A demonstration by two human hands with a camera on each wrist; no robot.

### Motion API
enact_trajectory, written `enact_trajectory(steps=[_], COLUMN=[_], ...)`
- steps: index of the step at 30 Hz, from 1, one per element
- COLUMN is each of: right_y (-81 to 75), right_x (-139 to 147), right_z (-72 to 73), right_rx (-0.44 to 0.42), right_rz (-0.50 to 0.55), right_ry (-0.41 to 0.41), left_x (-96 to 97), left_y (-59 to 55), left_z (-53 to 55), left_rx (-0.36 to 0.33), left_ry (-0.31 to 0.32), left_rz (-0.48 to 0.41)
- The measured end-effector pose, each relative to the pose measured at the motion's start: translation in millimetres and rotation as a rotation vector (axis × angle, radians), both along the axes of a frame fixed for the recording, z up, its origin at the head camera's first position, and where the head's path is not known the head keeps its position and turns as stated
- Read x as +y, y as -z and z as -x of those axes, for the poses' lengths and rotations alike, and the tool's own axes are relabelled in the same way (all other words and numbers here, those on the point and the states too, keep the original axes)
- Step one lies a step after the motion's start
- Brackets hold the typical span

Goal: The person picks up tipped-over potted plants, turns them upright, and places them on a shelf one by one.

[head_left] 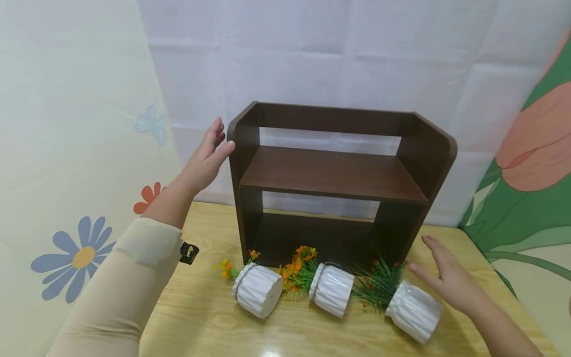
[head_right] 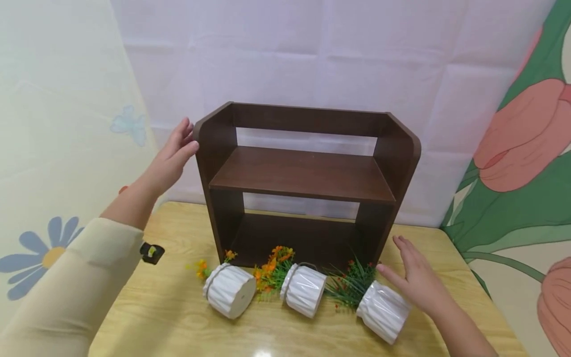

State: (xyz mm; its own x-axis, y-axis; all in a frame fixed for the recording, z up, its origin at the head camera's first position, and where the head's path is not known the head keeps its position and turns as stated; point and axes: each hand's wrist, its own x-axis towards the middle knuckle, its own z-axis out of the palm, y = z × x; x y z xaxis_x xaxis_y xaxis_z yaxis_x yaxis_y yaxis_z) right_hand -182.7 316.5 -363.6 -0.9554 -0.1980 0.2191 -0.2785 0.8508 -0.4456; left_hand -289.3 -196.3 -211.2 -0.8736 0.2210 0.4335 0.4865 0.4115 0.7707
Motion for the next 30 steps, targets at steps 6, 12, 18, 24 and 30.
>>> enact_trajectory(steps=[6,12,18,24,30], right_y=[8.1,12.7,16.5,21.4,24.9], right_x=[-4,-9,-11,-12,-14], right_z=[-10.4,-17.7,-24.1,-31.4,-40.1], right_rx=[0.035,0.001,-0.004,0.014,0.033], right_rz=[0.019,0.005,-0.002,0.0,-0.018], right_ry=[-0.035,-0.029,-0.018,-0.021,-0.021], left_x=[10.5,18.9,26.2,32.3,38.9], left_y=[-8.3,-13.8,-16.2,-17.3,-21.9], left_z=[8.7,19.4,21.9,23.0,25.9], left_rx=[0.01,-0.026,-0.035,-0.067,-0.044], left_ry=[-0.018,-0.024,-0.056,-0.021,0.0], left_rz=[-0.04,-0.088,-0.073,-0.119,-0.158])
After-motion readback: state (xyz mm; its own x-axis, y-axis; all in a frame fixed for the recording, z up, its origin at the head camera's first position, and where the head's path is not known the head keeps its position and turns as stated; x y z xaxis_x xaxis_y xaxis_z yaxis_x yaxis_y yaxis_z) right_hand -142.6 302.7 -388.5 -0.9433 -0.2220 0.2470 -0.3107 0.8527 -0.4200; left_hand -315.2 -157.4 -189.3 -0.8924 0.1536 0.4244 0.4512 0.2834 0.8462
